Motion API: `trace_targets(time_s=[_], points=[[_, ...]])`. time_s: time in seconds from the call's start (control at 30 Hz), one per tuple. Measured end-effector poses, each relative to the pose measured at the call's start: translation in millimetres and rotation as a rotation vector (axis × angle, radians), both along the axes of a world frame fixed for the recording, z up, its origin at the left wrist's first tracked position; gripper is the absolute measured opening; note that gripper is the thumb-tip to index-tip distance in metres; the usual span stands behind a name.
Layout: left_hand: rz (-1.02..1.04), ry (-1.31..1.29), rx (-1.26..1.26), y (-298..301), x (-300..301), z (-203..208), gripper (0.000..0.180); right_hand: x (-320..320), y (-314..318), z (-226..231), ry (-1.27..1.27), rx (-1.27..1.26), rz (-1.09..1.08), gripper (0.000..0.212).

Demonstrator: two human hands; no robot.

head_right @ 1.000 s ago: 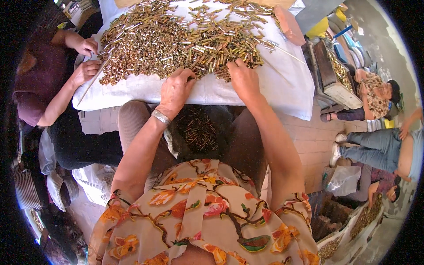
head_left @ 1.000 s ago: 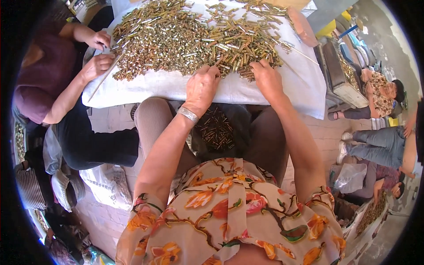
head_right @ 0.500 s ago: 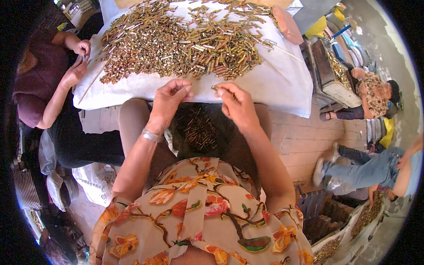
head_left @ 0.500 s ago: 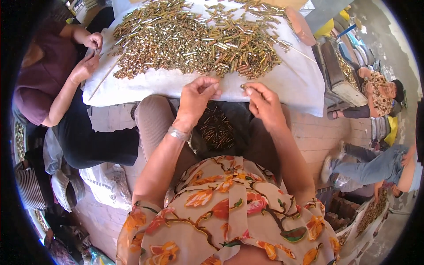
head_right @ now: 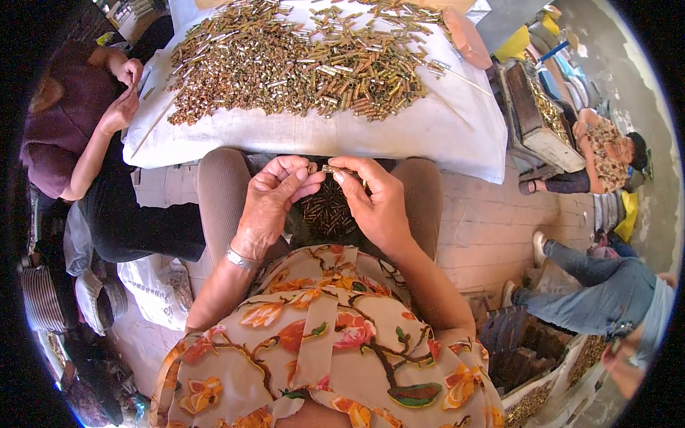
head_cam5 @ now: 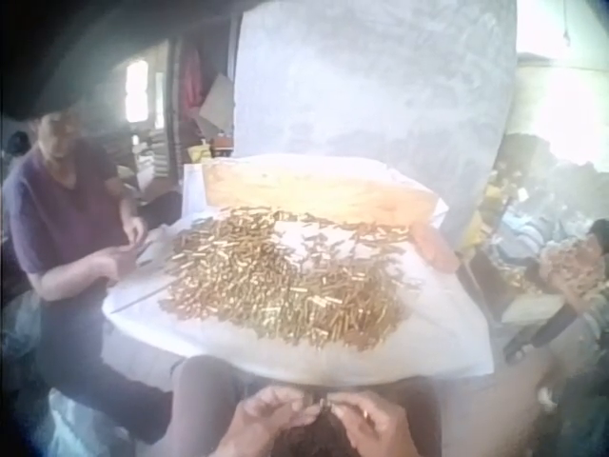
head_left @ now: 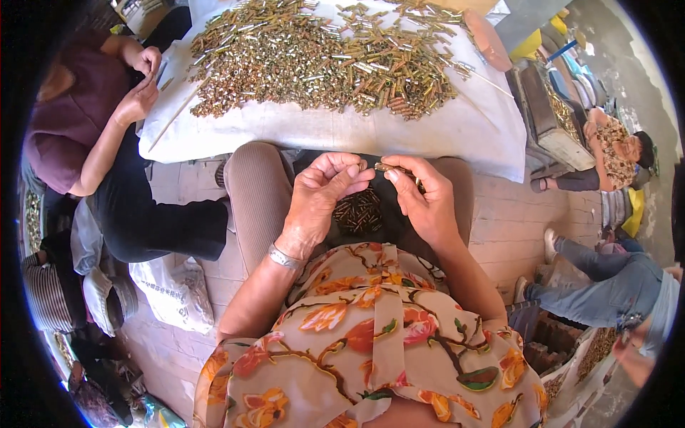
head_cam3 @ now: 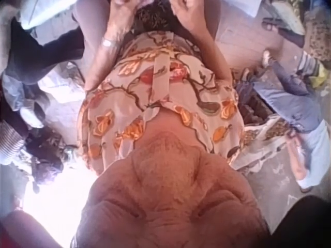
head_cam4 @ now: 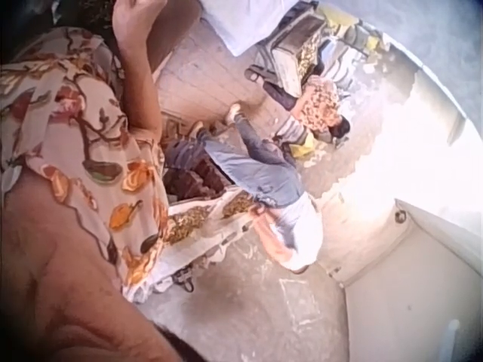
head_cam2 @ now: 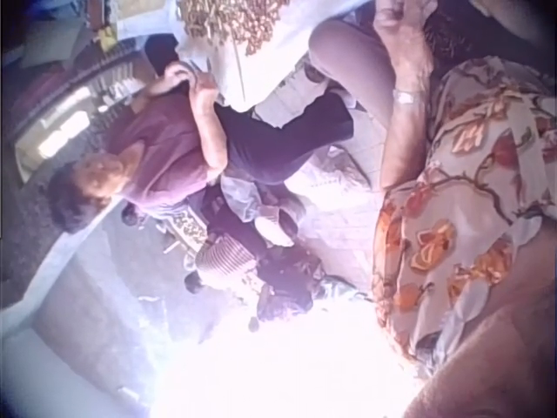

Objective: The person repeatedly picks up metal components from a pile on the table and assembles them together by hand.

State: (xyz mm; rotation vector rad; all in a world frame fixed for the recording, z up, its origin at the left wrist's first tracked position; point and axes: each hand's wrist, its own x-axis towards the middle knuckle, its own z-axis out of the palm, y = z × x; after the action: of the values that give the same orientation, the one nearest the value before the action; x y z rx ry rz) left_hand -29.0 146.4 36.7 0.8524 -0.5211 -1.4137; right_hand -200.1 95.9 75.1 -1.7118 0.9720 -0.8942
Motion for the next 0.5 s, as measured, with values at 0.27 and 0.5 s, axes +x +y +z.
trace_targets(time_s=[0.27, 0.5], points=[[0.028, -0.234, -0.023, 8.6, -10.2, 11.9, 0.020, 6.8, 6.2, 1.5, 0.041, -0.284, 0.030, 0.017], [-0.061, -0.234, -0.041, 6.8, -1.8, 4.3, 0.023, 3.1, 9.8, 2.3, 0.012, -0.222, -0.012, 0.017]])
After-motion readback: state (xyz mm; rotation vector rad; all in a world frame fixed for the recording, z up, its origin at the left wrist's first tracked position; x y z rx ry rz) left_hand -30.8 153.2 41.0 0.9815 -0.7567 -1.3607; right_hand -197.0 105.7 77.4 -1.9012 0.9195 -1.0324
